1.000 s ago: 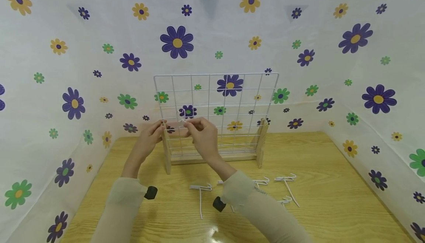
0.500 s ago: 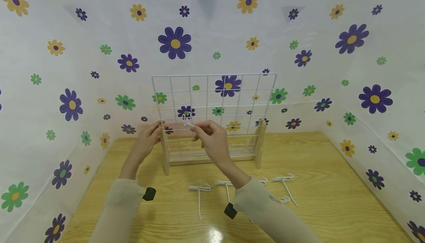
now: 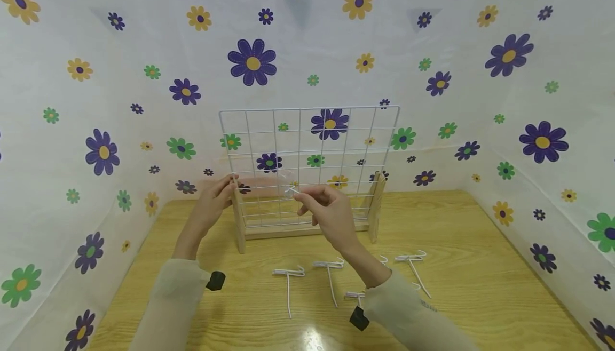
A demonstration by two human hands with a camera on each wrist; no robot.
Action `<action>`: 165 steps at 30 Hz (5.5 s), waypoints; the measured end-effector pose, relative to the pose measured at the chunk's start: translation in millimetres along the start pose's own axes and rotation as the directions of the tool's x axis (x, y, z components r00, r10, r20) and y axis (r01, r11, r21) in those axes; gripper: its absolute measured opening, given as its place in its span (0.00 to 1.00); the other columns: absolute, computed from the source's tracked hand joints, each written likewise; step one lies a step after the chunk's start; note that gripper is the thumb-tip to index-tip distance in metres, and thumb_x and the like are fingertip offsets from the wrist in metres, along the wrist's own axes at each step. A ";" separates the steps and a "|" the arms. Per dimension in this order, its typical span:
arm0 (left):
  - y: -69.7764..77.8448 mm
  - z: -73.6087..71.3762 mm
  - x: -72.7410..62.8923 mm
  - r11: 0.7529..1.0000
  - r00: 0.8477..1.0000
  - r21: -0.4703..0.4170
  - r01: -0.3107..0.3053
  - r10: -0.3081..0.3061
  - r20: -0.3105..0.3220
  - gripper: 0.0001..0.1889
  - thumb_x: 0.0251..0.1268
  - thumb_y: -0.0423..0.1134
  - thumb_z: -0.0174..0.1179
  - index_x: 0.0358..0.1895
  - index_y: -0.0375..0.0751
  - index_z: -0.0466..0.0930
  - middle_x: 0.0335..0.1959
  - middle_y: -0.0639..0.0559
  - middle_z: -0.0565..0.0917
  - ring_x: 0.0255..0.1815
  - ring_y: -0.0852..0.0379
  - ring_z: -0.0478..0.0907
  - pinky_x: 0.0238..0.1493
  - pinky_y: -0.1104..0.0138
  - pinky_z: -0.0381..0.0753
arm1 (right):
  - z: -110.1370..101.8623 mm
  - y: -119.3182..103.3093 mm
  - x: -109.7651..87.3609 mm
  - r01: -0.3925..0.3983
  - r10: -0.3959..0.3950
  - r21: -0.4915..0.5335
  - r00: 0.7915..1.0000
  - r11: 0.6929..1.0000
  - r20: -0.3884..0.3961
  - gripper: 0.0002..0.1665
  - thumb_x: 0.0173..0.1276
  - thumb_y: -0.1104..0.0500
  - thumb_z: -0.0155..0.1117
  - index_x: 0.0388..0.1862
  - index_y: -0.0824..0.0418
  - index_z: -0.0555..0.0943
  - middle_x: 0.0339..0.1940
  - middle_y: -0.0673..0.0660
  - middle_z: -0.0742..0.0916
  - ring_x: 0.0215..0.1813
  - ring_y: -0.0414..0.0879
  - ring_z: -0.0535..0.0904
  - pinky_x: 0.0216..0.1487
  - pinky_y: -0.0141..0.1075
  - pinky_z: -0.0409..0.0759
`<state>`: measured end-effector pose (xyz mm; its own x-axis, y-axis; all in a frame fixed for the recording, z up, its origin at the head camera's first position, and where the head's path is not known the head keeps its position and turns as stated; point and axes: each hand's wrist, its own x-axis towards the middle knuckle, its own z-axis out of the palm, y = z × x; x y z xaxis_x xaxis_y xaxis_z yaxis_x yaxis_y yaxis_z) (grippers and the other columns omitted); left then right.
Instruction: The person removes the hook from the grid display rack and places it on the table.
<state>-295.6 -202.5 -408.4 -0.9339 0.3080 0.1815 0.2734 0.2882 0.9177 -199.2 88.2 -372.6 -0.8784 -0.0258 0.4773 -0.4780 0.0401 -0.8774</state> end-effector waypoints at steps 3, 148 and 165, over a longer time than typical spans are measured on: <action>-0.6 -0.8 -0.4 1.000 1.000 0.003 0.004 -0.004 -0.004 0.30 0.88 0.47 0.42 0.81 0.33 0.56 0.80 0.34 0.60 0.78 0.34 0.61 0.72 0.49 0.71 | -7.3 -0.5 -6.2 -0.007 0.007 0.001 1.000 1.000 -0.001 0.07 0.73 0.62 0.69 0.42 0.66 0.87 0.33 0.56 0.91 0.28 0.46 0.86 0.18 0.28 0.76; 1.4 0.5 -0.3 1.000 1.000 0.015 0.007 -0.007 0.005 0.31 0.88 0.49 0.42 0.82 0.35 0.55 0.80 0.36 0.61 0.79 0.36 0.60 0.72 0.50 0.70 | -18.0 59.4 -178.5 -0.333 0.454 -0.578 0.888 0.745 0.074 0.10 0.62 0.56 0.74 0.23 0.52 0.83 0.19 0.41 0.79 0.24 0.35 0.72 0.23 0.30 0.74; 3.3 0.6 -1.6 1.000 1.000 0.001 0.006 -0.006 0.000 0.31 0.87 0.49 0.43 0.82 0.35 0.56 0.79 0.36 0.62 0.79 0.37 0.60 0.73 0.50 0.70 | -19.1 61.4 -178.6 -0.236 0.439 -0.636 0.880 0.735 0.181 0.09 0.60 0.55 0.74 0.25 0.55 0.83 0.22 0.41 0.83 0.27 0.34 0.76 0.27 0.31 0.81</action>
<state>-293.1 -201.5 -406.0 -0.9355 0.3061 0.1764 0.2683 0.2905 0.9185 -71.7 114.3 -510.8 -0.9822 -0.1862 0.0260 -0.1464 0.6706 -0.7272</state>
